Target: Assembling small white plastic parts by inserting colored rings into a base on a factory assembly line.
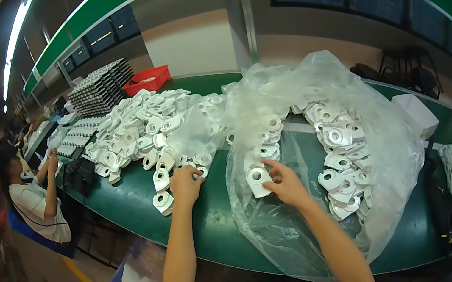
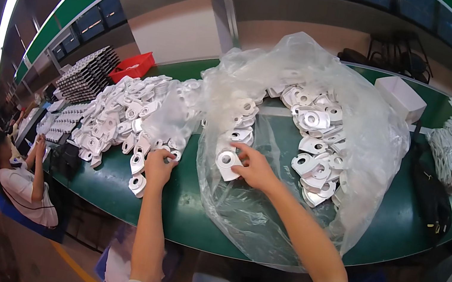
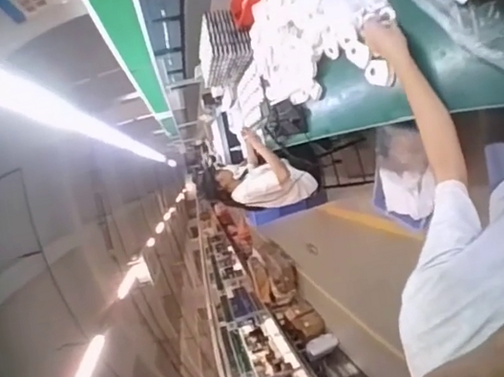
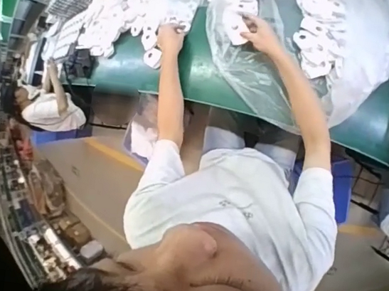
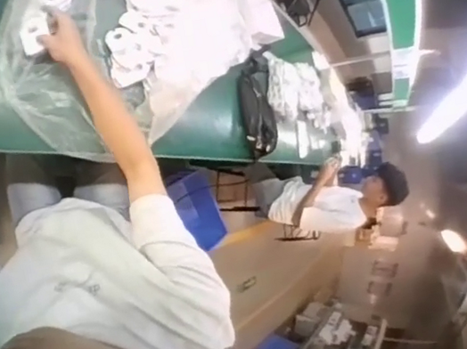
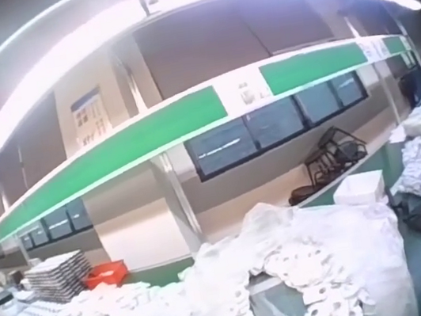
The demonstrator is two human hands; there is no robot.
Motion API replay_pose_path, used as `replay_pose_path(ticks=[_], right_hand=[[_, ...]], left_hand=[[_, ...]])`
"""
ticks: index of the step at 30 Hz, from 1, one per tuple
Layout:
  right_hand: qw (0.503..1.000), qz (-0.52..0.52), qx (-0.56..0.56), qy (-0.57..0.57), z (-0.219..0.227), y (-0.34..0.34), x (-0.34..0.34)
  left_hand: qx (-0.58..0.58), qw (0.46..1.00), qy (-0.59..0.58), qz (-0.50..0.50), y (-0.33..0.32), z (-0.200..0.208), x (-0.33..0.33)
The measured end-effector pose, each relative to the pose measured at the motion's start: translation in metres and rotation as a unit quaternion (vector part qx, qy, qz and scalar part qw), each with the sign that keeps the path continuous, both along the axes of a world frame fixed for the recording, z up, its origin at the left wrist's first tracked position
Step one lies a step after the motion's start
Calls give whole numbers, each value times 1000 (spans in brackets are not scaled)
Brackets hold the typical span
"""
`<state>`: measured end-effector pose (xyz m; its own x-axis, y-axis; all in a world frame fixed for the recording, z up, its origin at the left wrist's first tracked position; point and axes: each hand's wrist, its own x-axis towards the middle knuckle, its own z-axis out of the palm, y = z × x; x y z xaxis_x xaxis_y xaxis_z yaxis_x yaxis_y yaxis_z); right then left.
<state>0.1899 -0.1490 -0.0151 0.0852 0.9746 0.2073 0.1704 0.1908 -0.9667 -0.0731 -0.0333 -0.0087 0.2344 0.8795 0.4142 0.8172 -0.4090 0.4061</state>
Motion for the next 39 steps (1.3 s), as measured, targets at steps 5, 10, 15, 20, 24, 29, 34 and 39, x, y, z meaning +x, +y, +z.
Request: replay_pose_path(ticks=[5,10,15,20,24,29,34,39], right_hand=[[995,-9,-41,85,-15,-1,-2],[989,36,-18,142,-16,-1,-2],[987,14,-3,162,-11,-6,-4],[987,-9,22,159,-16,-6,-5],[993,-25,1,119,-7,-10,-3],[995,-61,24,69,-4,-8,-5],[991,-92,-4,101,-9,-6,0],[991,-88,-25,93,-4,-14,-1]], left_hand=[[150,977,-148,-33,-10,9,18],[-56,924,-309,-218,-47,14,91],[-16,945,-264,-191,-57,-2,124],[-150,872,-416,-210,-60,0,118],[-175,860,-426,-223,-62,0,118],[-192,830,-447,-272,-62,-2,115],[-184,862,-378,-284,-55,5,108],[-100,933,-330,-108,38,-2,85]])
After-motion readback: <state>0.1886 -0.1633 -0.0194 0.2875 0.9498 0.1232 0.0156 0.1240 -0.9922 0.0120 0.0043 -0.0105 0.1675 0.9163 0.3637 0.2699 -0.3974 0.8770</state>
